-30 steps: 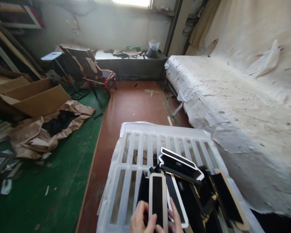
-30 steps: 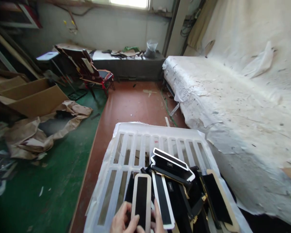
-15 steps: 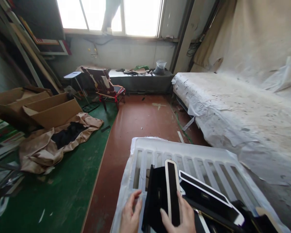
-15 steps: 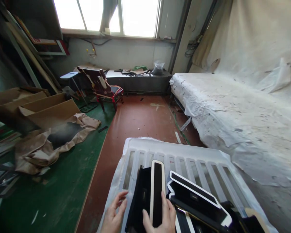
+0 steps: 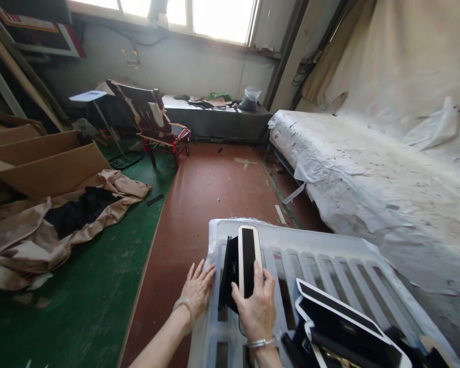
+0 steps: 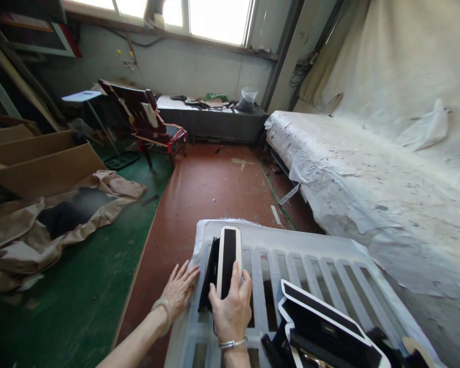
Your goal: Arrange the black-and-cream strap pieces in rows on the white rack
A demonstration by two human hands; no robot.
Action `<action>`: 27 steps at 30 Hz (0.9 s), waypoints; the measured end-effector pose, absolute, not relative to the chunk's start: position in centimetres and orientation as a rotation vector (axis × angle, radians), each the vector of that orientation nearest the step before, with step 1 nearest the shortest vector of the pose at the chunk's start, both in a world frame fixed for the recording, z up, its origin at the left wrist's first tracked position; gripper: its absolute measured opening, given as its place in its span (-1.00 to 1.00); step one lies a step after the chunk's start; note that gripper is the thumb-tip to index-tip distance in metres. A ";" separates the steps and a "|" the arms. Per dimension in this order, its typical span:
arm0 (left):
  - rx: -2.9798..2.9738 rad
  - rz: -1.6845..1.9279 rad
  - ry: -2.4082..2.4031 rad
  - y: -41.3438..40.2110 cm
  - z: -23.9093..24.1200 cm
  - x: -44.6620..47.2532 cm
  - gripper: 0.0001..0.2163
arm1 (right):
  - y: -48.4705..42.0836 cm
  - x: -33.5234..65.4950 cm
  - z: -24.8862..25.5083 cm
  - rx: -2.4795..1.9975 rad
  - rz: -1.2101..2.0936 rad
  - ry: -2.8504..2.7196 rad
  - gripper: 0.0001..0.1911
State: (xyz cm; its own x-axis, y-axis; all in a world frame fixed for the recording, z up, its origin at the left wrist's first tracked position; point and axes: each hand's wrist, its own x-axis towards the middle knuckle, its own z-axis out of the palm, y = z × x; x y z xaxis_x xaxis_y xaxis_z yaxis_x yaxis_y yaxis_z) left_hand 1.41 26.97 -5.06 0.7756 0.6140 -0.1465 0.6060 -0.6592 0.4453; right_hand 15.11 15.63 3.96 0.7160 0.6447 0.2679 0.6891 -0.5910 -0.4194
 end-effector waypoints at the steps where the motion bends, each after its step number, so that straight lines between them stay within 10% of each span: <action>1: 2.494 0.018 0.906 27.3 -5.4 1.1 -0.44 | 15.6 14.7 3.3 -2.458 -0.097 -1.033 -0.28; 27: 2.502 0.247 0.940 28.9 -6.4 0.0 -0.66 | 16.1 11.9 1.4 -2.721 -0.260 -1.206 -0.27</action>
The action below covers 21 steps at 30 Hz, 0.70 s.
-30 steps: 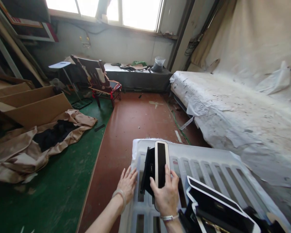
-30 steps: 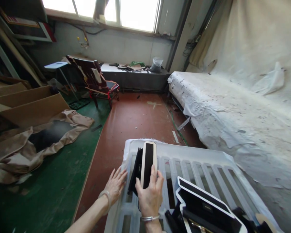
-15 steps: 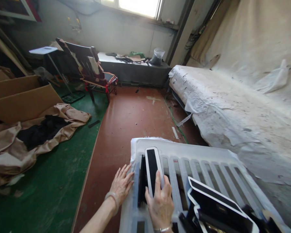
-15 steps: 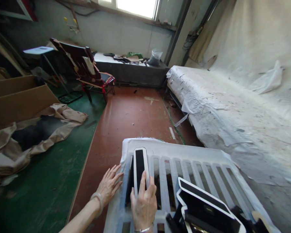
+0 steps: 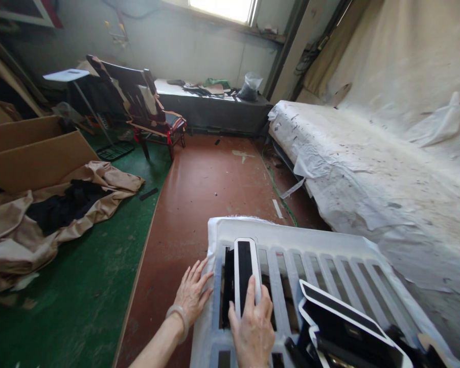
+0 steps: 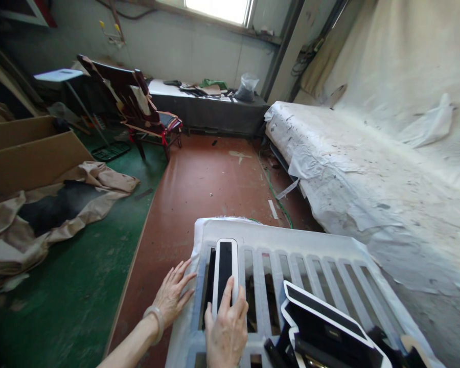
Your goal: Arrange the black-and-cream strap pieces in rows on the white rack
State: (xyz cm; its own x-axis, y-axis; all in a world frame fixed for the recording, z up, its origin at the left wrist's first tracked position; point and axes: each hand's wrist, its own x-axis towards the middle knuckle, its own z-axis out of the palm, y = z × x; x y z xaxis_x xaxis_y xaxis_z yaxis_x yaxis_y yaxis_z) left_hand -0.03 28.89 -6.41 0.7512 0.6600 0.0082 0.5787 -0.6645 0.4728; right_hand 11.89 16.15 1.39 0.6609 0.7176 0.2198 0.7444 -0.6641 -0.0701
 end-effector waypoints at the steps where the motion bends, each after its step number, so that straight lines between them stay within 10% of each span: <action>1: 2.492 0.240 0.942 28.9 -6.3 0.0 -0.66 | 16.4 11.9 1.3 -2.729 -0.240 -1.165 -0.26; 21: 2.438 0.244 0.925 29.7 -5.4 1.1 -0.73 | 19.0 10.8 -6.8 -2.662 -0.043 -1.261 -0.39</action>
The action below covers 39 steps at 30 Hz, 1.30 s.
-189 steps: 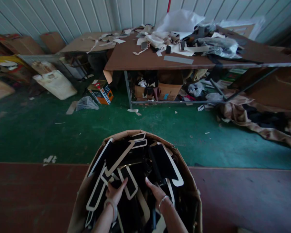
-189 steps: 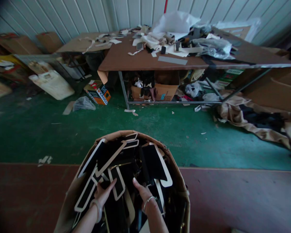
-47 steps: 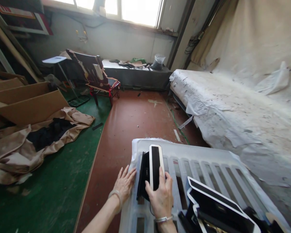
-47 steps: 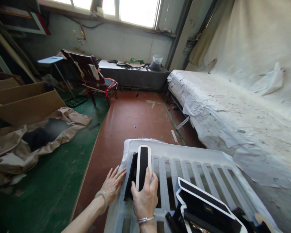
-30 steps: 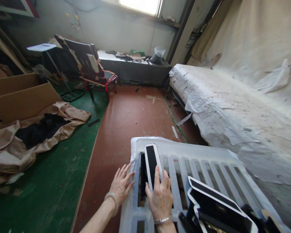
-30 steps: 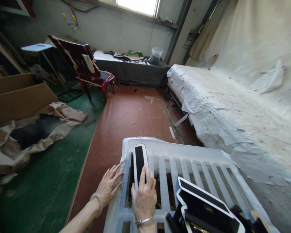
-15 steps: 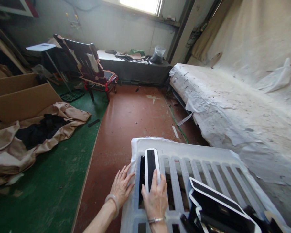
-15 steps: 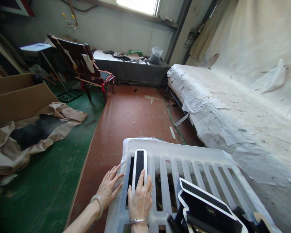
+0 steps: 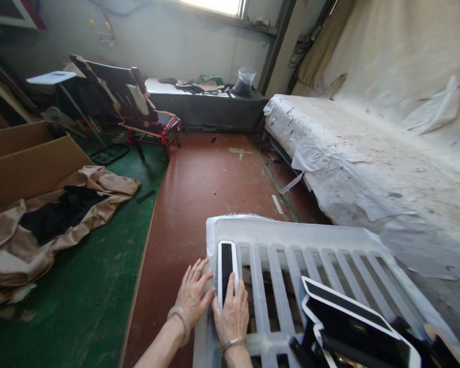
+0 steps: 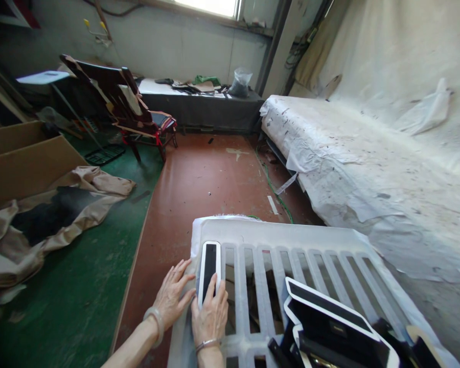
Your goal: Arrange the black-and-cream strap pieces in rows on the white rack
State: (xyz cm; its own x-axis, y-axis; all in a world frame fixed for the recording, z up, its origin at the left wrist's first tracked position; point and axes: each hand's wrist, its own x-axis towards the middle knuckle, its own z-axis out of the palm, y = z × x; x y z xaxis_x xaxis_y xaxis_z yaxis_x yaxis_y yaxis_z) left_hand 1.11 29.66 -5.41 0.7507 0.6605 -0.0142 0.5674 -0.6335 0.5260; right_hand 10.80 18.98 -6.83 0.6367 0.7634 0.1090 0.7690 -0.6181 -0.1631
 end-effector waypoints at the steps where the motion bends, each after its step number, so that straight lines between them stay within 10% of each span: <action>1: 2.443 0.235 0.927 29.8 -5.3 1.3 -0.74 | 19.0 10.7 -6.7 -2.685 -0.053 -1.264 -0.40; 15: 2.529 0.156 0.900 30.6 -4.2 2.8 -0.72 | 18.8 10.6 -6.6 -2.805 0.058 -1.347 -0.45; 29: 2.712 -0.272 0.355 32.8 -5.5 7.9 -0.13 | 16.9 11.1 -5.6 -2.752 0.281 -1.356 -0.43; 39: 2.793 -0.379 0.270 32.7 -5.8 7.0 0.15 | -3.5 16.0 0.1 -2.625 0.075 -1.329 -0.53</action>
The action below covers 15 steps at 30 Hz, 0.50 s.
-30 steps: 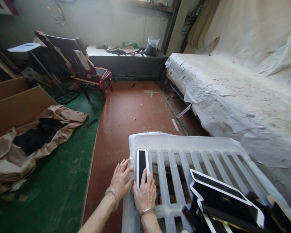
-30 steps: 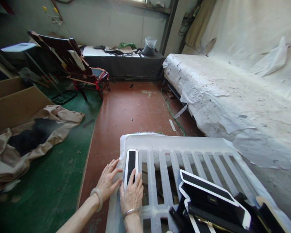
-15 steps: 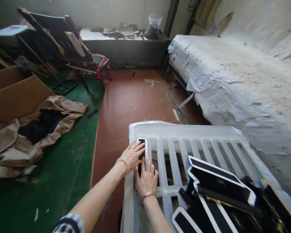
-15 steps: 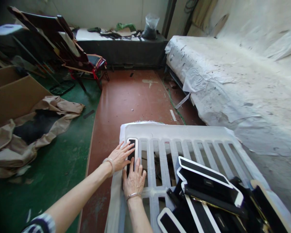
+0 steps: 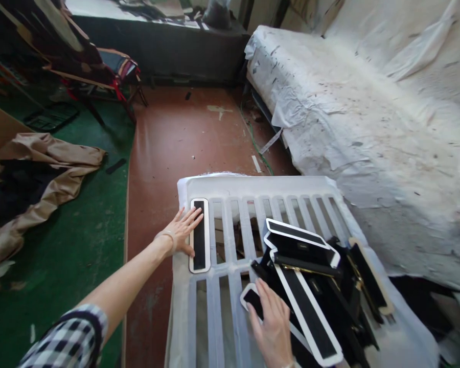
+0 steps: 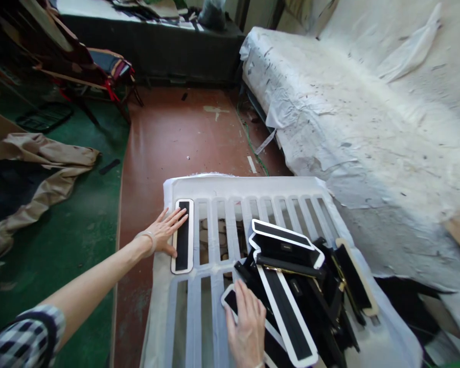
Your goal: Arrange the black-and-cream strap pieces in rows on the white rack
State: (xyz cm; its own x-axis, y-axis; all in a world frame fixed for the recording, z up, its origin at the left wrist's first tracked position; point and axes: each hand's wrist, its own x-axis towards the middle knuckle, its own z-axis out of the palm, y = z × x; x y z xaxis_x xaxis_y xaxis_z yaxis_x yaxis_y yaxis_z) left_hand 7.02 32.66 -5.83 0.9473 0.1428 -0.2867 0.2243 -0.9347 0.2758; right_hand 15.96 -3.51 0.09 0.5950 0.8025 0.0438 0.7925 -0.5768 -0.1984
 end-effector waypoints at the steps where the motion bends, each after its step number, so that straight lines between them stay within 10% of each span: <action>1: 2.809 -0.366 0.266 32.7 -6.0 7.0 0.15 | -6.3 16.3 0.2 -2.665 0.052 -1.337 -0.49; 15: 2.934 -0.679 0.346 29.9 -2.0 10.7 0.03 | -14.1 16.5 -1.9 -3.047 0.257 -1.356 -0.32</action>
State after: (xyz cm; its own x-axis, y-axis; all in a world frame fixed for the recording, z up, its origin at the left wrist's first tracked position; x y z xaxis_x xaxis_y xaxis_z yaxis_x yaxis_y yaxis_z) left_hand 10.73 29.87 -1.96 0.8739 0.1959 -0.4448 0.2451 -0.9679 0.0552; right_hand 16.48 -14.05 -1.90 0.6628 0.7157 -0.2202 0.7466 -0.6539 0.1221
